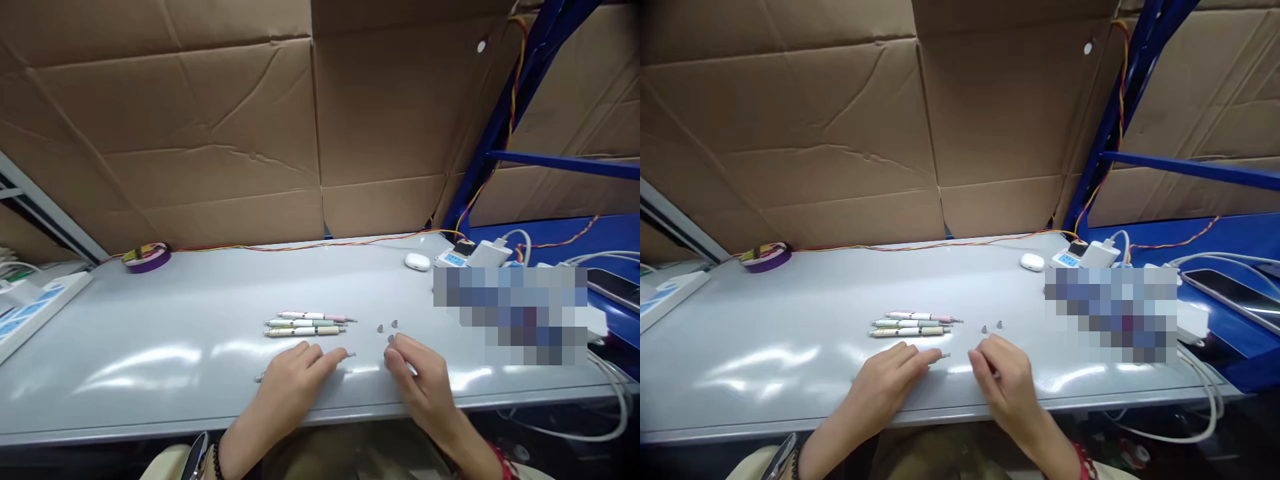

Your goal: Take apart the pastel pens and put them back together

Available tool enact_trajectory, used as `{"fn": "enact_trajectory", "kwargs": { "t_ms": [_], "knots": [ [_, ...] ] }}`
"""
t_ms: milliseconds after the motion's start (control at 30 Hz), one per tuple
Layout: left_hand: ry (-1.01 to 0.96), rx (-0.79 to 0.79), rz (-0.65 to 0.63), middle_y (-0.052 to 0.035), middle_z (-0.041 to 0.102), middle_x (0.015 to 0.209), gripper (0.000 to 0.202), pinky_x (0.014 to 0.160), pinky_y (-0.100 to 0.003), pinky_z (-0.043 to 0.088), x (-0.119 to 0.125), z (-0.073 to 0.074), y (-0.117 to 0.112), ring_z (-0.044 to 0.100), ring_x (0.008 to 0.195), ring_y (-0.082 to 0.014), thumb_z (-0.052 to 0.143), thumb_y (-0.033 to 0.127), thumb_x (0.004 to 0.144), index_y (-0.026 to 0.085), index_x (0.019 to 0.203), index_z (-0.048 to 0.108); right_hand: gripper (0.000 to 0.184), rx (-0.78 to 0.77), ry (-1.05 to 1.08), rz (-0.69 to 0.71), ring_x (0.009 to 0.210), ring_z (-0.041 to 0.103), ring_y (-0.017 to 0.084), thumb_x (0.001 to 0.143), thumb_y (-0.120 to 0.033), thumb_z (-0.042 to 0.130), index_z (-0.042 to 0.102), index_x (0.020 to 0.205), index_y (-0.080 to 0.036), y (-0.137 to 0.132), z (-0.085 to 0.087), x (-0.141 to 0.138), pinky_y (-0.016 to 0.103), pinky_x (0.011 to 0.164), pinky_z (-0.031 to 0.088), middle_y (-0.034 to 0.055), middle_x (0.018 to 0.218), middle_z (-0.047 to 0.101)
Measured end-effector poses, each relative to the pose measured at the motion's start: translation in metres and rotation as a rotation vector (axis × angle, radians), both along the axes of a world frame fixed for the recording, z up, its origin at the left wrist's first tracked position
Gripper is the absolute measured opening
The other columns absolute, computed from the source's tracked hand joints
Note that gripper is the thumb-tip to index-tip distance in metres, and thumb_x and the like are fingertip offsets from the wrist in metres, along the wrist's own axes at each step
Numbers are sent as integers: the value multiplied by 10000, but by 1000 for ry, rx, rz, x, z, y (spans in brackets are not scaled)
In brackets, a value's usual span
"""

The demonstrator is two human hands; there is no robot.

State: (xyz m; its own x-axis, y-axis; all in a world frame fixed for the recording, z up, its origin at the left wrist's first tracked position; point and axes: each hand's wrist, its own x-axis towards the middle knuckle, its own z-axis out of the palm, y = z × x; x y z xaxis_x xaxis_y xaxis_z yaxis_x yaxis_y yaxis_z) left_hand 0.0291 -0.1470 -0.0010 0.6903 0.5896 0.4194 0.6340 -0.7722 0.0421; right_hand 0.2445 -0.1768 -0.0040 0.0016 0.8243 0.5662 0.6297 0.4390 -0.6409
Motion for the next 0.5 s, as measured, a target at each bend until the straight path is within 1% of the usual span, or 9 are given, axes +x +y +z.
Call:
{"fn": "enact_trajectory", "kwargs": {
  "t_ms": [33,67,133,200,267,333,500],
  "knots": [
    [-2,-39,32,-2,604,707,263,544,-266,428,1,0,0,562,624,-178,326,172,960,220,1088,551,410,-4,-85,-64,470,404,131,957,-359,301,307,567,-232,2,1,6,256,486,338,-33,505,365],
    [-4,-68,61,-13,619,731,241,559,-276,443,2,1,0,575,649,-187,339,191,963,202,1065,556,411,-40,-160,-156,472,390,135,956,-371,270,271,569,-234,5,2,13,261,489,327,-34,502,345],
    [-17,-91,106,-36,634,774,214,586,-305,464,3,1,1,587,688,-207,362,206,958,180,1013,566,366,-119,-227,-272,496,403,149,946,-366,291,290,604,-236,10,3,28,268,497,316,-26,531,387],
    [-29,-112,127,-44,639,815,189,628,-338,480,3,1,1,587,732,-225,391,204,948,184,1005,571,305,-210,-284,-342,494,428,156,924,-360,355,335,646,-238,13,5,40,261,472,296,-20,562,457],
    [-39,-134,128,-44,641,853,171,677,-361,487,2,2,1,581,778,-231,423,194,939,196,1022,573,249,-293,-338,-366,479,460,158,899,-349,410,374,677,-242,13,5,47,247,443,285,-25,575,506],
    [-48,-153,120,-42,642,891,172,716,-369,486,1,3,2,574,815,-229,443,179,931,207,1039,573,204,-343,-387,-347,484,498,160,875,-325,448,405,692,-245,10,4,48,241,435,292,-33,583,534],
    [-60,-157,116,-40,630,963,289,832,-411,456,0,-1,5,544,943,-239,439,69,897,236,1099,563,119,-358,-508,-290,608,599,175,861,-287,451,470,752,-245,8,0,44,255,485,343,-17,732,616]
  ]
}}
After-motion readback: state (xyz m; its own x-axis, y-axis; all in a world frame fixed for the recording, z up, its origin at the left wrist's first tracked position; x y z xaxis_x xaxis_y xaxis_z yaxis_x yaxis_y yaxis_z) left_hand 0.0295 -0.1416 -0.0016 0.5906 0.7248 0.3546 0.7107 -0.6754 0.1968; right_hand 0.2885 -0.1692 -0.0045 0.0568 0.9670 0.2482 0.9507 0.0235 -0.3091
